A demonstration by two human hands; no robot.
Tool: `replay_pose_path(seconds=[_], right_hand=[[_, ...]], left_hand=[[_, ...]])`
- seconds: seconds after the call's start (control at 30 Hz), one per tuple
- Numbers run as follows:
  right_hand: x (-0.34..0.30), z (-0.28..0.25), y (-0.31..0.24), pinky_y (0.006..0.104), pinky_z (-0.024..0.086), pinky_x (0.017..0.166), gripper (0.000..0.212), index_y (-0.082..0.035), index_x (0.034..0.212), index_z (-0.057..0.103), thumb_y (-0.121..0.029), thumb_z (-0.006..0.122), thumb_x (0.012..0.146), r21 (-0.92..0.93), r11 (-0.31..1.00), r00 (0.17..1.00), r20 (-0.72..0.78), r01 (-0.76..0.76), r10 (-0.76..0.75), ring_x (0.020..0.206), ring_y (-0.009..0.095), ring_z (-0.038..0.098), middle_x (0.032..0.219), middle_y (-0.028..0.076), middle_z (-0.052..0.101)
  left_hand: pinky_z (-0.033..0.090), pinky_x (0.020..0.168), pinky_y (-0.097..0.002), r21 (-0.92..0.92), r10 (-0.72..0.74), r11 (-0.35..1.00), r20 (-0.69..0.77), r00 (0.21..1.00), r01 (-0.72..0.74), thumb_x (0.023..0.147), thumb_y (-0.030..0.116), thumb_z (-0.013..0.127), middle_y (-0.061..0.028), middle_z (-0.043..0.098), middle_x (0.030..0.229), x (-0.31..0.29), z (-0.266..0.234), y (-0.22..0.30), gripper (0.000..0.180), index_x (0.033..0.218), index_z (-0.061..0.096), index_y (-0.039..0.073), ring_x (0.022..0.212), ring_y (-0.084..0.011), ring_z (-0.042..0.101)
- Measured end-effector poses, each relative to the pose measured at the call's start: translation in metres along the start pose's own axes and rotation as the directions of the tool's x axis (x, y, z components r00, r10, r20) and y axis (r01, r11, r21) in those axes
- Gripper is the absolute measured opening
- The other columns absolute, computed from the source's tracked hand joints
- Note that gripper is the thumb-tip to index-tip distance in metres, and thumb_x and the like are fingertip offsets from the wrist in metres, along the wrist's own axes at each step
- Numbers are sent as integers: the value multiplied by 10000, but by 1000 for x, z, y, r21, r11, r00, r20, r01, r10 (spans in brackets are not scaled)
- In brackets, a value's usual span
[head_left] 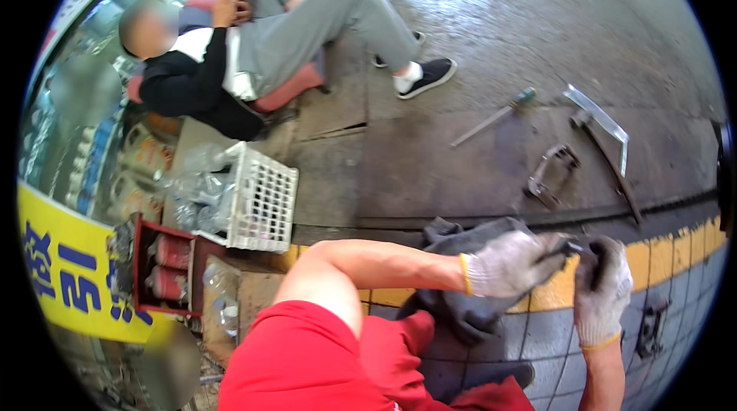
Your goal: The person cleans a small metal rod using a spray lubricant, a red sanding block, and a grey cloth. They repeatedly spray the rod, rub it with the sanding block, and wipe it with the cloth in a continuous loop.
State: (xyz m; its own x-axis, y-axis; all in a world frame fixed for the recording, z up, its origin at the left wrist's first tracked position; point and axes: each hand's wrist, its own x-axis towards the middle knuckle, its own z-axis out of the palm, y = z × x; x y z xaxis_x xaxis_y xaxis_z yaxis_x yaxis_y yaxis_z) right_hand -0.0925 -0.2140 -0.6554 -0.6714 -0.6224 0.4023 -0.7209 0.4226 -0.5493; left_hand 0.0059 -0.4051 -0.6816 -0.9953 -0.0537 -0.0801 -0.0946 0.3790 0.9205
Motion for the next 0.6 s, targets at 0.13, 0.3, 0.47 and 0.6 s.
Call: replay_pose_path(seconds=[0.13, 0.3, 0.47, 0.6], right_hand=[[-4, 12, -4, 471, 533, 729, 128, -18, 1130, 634, -59, 674, 1016, 58, 996, 989, 138, -62, 54, 807, 428, 675, 932, 206, 679], [-21, 16, 6, 476, 529, 706, 177, -15, 1151, 600, -18, 685, 995, 127, 991, 992, 126, -40, 24, 772, 423, 671, 906, 202, 676], [-7, 26, 16, 501, 522, 658, 244, -27, 1144, 595, 41, 694, 931, 33, 979, 978, 59, 200, -202, 750, 428, 666, 911, 201, 659], [-8, 30, 25, 505, 528, 644, 278, -43, 1143, 596, 16, 719, 901, -31, 983, 983, 47, 179, -178, 727, 435, 660, 912, 190, 655]], left_hand=[[497, 694, -472, -124, -54, 991, -48, 997, 47, 1151, 399, 498, -249, 667, 833, -2, 23, -32, 442, 1129, 655, -14, 711, -385, 612], [498, 791, -430, -291, -77, 955, -41, 996, 62, 1164, 422, 480, -228, 675, 889, 9, 30, -35, 483, 1148, 665, -25, 830, -228, 600], [508, 843, -390, -338, -137, 934, -29, 990, 120, 1172, 457, 470, -110, 675, 899, 17, 34, -45, 499, 1183, 681, 5, 889, -145, 555], [494, 829, -384, -315, -146, 940, -33, 989, 129, 1170, 477, 472, -45, 606, 870, 20, 37, -51, 503, 1171, 686, 22, 874, -135, 510]])
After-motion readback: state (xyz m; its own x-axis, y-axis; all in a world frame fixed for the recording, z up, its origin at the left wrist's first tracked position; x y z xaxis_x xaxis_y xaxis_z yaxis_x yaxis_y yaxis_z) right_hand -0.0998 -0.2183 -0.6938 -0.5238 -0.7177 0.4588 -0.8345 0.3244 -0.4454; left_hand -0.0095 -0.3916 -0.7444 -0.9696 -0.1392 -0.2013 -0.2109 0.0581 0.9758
